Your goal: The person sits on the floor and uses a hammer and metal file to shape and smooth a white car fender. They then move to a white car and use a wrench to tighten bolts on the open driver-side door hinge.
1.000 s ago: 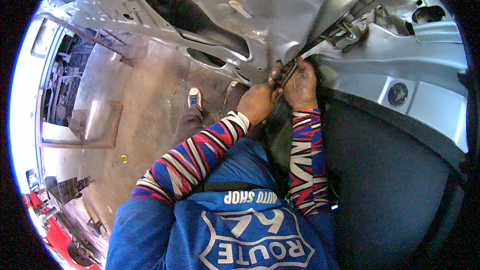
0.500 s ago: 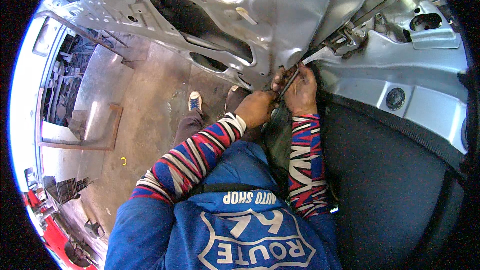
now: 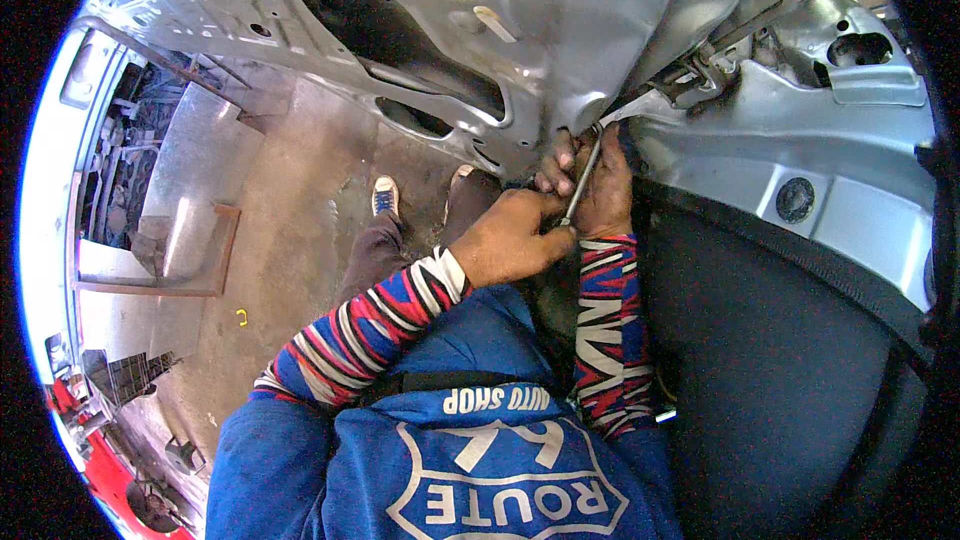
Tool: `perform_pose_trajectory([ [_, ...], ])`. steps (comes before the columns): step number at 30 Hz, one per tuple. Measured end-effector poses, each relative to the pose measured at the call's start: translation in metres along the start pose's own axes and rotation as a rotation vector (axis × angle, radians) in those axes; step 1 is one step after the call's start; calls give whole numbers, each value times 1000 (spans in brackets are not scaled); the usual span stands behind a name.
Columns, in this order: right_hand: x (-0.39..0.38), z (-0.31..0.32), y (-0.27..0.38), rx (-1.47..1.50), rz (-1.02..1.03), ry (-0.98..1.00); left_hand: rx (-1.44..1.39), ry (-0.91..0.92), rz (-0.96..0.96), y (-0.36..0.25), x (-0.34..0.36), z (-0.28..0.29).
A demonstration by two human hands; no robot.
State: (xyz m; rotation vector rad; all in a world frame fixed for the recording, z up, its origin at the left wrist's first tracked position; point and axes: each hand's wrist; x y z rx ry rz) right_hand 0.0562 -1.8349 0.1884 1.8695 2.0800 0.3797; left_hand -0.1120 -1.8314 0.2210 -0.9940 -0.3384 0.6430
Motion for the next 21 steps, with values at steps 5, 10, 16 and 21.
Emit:
perform_pose_trajectory([
  [5,-2,4,-8,219,-67,-67,-352,-60,96,-39,2,13],
  [10,-6,9,-6,162,-100,17,-725,6,312,-72,4,34],
  [16,-4,12,-3,58,-109,45,-621,71,268,-60,4,33],
  [21,0,14,0,-188,-76,-9,-336,136,189,5,-8,10],
])
Point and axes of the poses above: each hand's wrist, its own x-axis towards the middle knuckle, its own z-axis out of the back of the hand, y = z × x, and after that the axes turned 13 degrees about x, right-handed
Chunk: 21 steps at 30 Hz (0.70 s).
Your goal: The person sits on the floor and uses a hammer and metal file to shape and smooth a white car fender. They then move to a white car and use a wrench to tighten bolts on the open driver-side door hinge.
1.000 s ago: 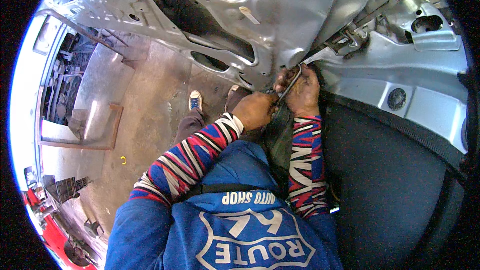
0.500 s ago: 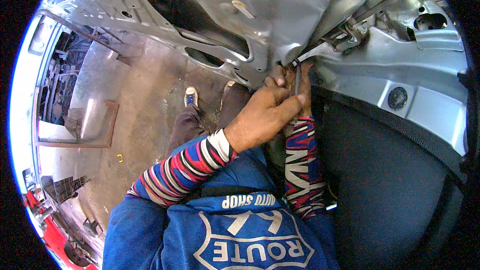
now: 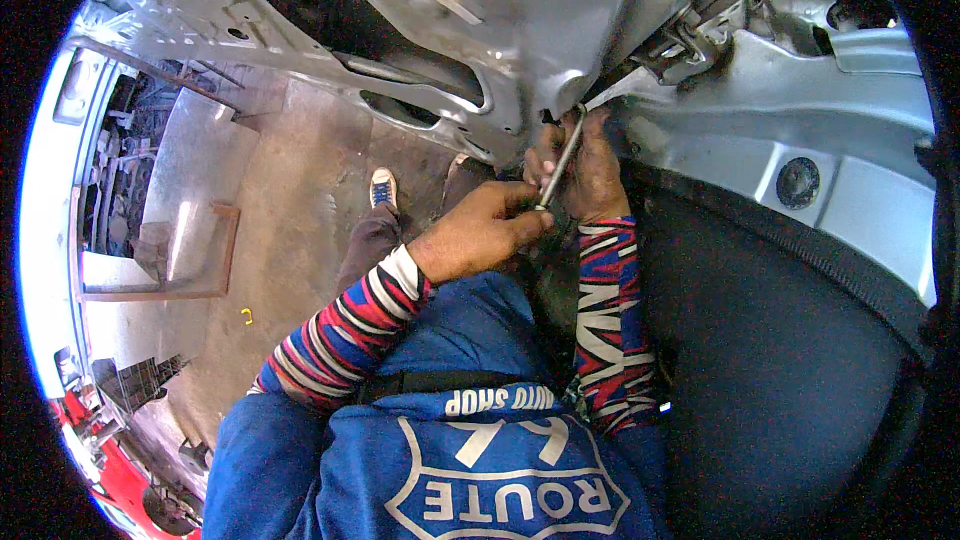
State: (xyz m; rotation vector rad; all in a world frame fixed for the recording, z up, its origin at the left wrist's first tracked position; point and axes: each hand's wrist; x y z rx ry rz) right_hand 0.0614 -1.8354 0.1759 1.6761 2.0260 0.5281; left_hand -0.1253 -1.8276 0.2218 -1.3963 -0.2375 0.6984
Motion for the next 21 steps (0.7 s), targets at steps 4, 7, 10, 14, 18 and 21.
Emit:
perform_pose_trajectory([
  [4,4,0,1,-168,17,-94,377,-124,-124,42,21,-9],
  [7,6,-1,3,-155,59,-150,661,-192,-74,51,47,-19],
  [10,7,-2,2,-80,115,-185,726,-170,-38,52,59,-21],
  [14,5,-3,-1,71,169,-261,790,-100,-74,52,57,-12],
  [18,3,-4,2,227,183,-210,749,-75,-125,51,58,-8],
  [21,1,1,5,361,199,-275,825,-129,-233,50,61,-6],
])
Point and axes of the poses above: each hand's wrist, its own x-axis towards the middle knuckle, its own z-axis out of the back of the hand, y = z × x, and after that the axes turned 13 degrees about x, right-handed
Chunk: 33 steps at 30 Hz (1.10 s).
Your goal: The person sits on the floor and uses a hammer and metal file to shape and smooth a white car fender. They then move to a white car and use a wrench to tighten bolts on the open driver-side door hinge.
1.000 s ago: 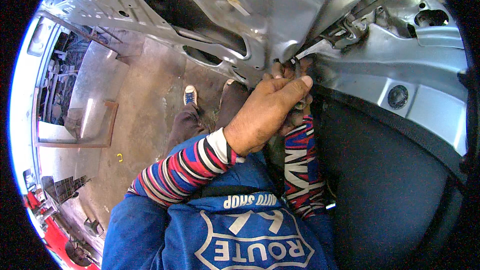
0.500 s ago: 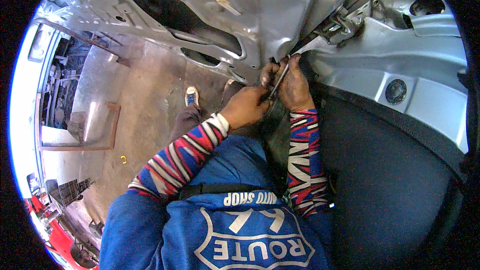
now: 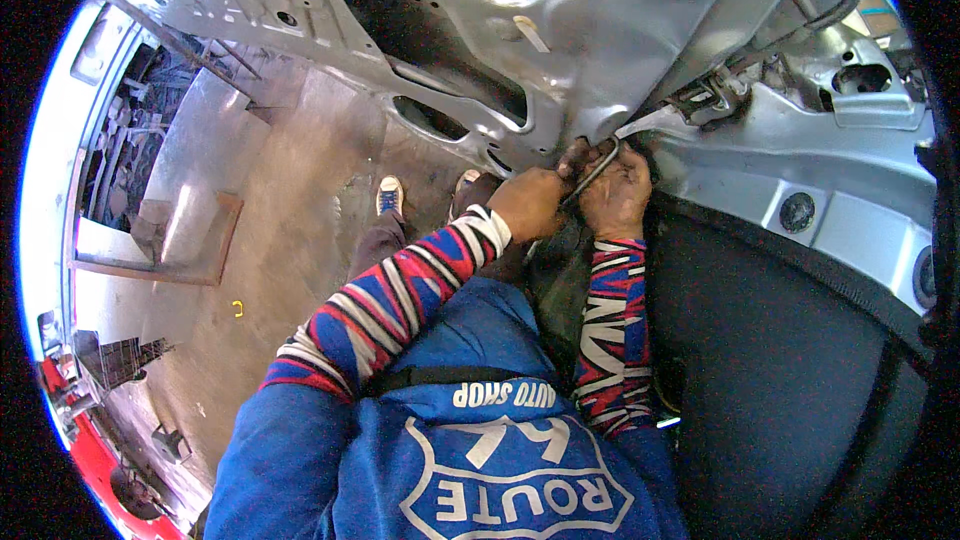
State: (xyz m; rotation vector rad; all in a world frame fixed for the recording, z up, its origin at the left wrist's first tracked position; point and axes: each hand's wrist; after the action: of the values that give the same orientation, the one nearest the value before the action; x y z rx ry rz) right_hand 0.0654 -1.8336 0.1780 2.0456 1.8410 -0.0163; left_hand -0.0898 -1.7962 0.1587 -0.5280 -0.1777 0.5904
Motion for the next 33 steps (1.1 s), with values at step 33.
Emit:
perform_pose_trajectory([
  [33,-16,-17,-36,-379,146,-75,-637,84,332,58,-156,11],
])
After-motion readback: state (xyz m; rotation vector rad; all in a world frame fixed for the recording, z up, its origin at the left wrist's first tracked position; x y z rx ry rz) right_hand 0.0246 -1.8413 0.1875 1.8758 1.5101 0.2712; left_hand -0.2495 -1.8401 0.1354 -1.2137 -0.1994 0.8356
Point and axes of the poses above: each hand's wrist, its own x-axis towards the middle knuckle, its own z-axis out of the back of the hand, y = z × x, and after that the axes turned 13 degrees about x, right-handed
